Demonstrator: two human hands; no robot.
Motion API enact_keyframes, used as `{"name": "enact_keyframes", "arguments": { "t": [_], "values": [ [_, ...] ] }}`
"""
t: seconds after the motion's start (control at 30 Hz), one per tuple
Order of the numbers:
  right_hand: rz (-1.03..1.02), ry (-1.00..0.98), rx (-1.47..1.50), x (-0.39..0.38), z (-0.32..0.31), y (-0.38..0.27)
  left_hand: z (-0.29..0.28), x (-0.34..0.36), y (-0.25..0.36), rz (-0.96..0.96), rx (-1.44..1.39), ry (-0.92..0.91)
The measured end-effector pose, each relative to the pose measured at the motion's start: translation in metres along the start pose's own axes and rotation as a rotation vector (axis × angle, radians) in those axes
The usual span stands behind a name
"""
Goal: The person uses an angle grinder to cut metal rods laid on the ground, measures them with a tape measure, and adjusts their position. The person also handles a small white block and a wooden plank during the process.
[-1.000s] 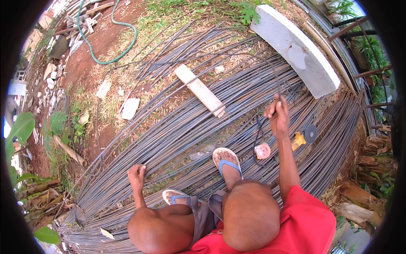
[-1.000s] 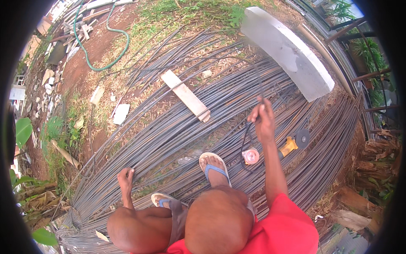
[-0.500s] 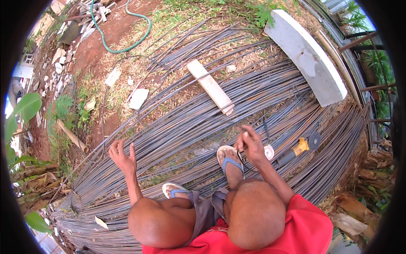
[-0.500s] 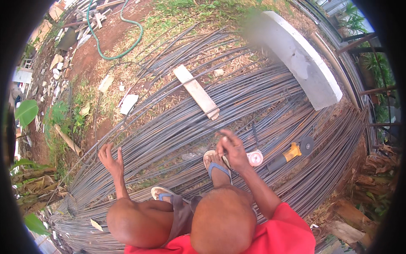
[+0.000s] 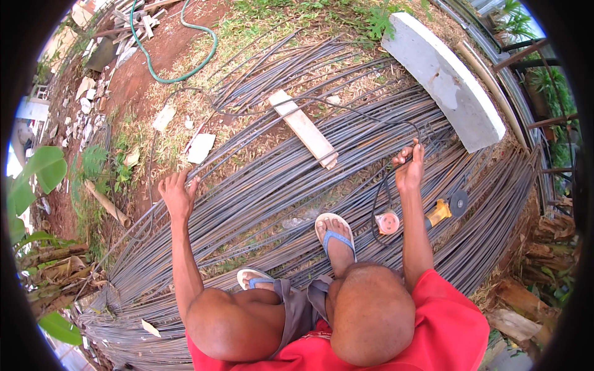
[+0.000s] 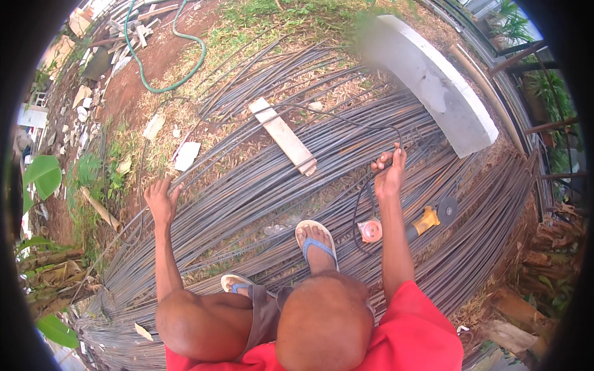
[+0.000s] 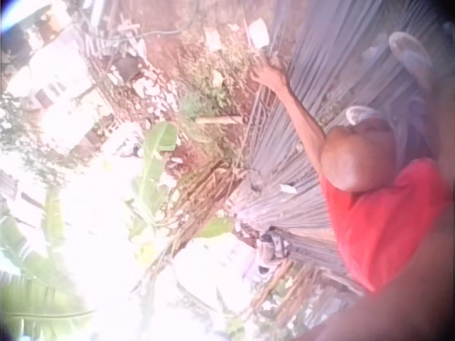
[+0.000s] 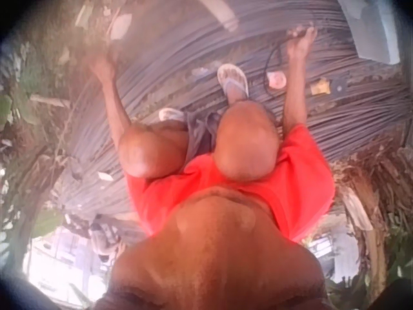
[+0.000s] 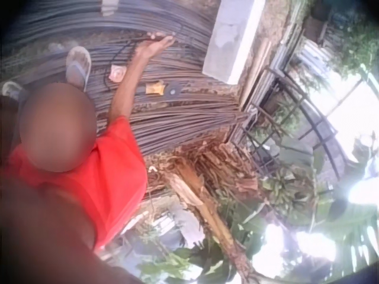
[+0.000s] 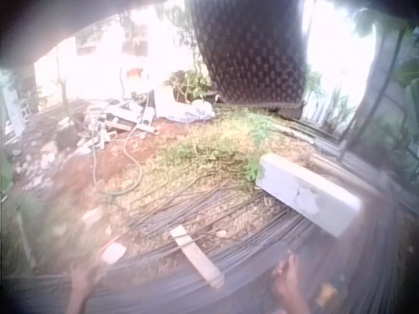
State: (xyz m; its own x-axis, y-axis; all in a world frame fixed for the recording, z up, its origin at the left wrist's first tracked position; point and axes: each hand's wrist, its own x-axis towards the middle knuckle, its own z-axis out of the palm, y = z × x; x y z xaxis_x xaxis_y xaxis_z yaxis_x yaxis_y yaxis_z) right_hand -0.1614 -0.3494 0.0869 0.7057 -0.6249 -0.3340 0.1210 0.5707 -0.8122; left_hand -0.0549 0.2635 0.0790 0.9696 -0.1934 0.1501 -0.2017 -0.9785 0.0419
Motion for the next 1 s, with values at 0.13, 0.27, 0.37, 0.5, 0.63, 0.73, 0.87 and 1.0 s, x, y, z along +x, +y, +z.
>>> {"name": "enact_keyframes", "arguments": {
  "t": [0.13, 0.27, 0.37, 0.5, 0.63, 0.73, 0.87, 1.0],
  "values": [
    [0.005, 0.000, -0.093, -0.004, 0.001, 0.008, 0.002, -0.012, 0.008, 0.058, -0.023, 0.196],
    [-0.057, -0.032, -0.126, 0.011, 0.014, -0.002, -0.004, -0.014, 0.000, -0.052, -0.157, 0.082],
    [-0.162, -0.044, -0.149, 0.037, 0.026, -0.021, -0.016, -0.011, 0.005, -0.075, -0.201, 0.137],
    [-0.131, 0.009, -0.143, 0.065, 0.026, -0.036, -0.044, -0.010, 0.016, -0.044, -0.218, 0.208],
    [-0.095, 0.093, -0.111, 0.065, 0.019, -0.031, -0.056, -0.022, 0.020, -0.062, -0.217, 0.144],
    [-0.040, -0.055, -0.223, 0.049, 0.024, -0.022, -0.057, -0.030, 0.016, -0.057, -0.201, 0.158],
    [0.048, -0.479, -0.549, -0.026, 0.038, -0.003, -0.054, -0.012, 0.009, -0.096, -0.166, 0.174],
    [0.268, -1.211, -0.938, -0.102, 0.042, 0.010, -0.053, 0.018, 0.000, -0.134, -0.155, 0.158]
  ]
}}
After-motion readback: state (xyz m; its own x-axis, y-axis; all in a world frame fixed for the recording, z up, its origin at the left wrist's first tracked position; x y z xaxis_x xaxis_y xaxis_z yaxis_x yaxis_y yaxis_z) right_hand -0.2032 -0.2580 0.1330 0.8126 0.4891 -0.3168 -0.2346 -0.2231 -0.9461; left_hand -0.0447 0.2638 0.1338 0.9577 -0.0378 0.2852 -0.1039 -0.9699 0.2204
